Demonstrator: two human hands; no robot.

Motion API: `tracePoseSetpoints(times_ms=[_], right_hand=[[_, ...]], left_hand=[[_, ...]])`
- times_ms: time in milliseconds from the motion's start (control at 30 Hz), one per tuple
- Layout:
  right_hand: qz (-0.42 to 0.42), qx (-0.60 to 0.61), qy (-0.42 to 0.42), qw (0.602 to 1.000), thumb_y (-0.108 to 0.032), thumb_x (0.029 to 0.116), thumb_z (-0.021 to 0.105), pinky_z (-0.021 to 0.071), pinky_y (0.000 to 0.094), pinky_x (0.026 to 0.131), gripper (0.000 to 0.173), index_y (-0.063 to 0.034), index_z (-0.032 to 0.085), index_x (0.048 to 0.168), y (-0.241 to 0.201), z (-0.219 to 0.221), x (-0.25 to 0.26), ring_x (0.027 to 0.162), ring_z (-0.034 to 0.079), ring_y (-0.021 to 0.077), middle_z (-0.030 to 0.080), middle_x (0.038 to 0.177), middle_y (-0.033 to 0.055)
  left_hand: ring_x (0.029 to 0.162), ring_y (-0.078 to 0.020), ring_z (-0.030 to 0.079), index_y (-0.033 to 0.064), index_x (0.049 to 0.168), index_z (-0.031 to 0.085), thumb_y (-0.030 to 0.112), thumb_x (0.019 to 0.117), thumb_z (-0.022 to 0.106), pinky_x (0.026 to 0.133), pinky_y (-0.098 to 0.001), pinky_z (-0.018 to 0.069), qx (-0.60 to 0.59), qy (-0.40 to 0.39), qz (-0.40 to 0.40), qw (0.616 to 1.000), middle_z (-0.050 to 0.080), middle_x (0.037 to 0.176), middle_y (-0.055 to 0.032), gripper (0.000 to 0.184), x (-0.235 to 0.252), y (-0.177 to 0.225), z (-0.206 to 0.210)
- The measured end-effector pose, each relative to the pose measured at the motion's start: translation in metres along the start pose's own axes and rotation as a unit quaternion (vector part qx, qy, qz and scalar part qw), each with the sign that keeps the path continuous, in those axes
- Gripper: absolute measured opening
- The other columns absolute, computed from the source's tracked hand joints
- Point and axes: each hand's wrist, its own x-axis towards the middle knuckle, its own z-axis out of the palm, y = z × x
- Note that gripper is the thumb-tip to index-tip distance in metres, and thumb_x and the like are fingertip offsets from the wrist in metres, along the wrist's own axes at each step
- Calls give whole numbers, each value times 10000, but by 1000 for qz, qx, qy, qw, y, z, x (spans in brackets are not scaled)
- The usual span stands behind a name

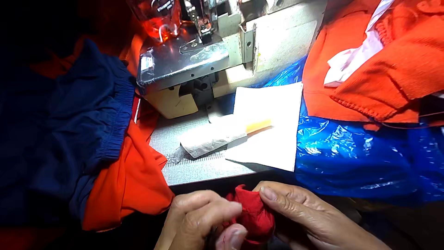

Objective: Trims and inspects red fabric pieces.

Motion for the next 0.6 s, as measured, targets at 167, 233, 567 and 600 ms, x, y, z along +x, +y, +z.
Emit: tracePoseSetpoints(times_ms=[167, 233, 567, 600], right_hand=[[8, -58, -32, 998, -210, 1071, 468, 534, 153, 693, 318, -167, 694, 852, -6, -4, 5, 741, 634, -22, 664, 772, -74], [10, -69, -37, 997, -229, 1068, 485, 522, 148, 675, 309, -171, 683, 837, -8, -5, 6, 723, 622, -23, 649, 754, -73], [10, -58, -68, 996, -245, 1079, 473, 530, 150, 695, 317, -155, 682, 857, -10, -7, 7, 739, 631, -15, 656, 767, -52], [13, -51, -68, 996, -251, 1079, 474, 538, 159, 706, 317, -151, 684, 864, -10, -8, 6, 750, 639, -8, 664, 778, -45]], left_hand=[[790, -8, 595, -27, 986, 741, 130, 931, 732, 709, -92, 487, 119, -29, 20, 992, 660, 925, -108, 167, -1, -1, 8], [797, -8, 608, 6, 922, 695, 119, 959, 681, 720, -95, 495, 155, -17, 27, 987, 651, 865, -77, 120, -2, -3, 3], [657, 26, 634, 125, 1020, 608, 176, 1068, 527, 528, -117, 517, -215, -16, -47, 975, 719, 1101, -8, 106, -1, 4, -1], [642, 15, 640, 120, 1025, 602, 174, 1070, 522, 517, -124, 518, -225, -10, -54, 973, 732, 1089, -24, 107, -1, 4, 0]])
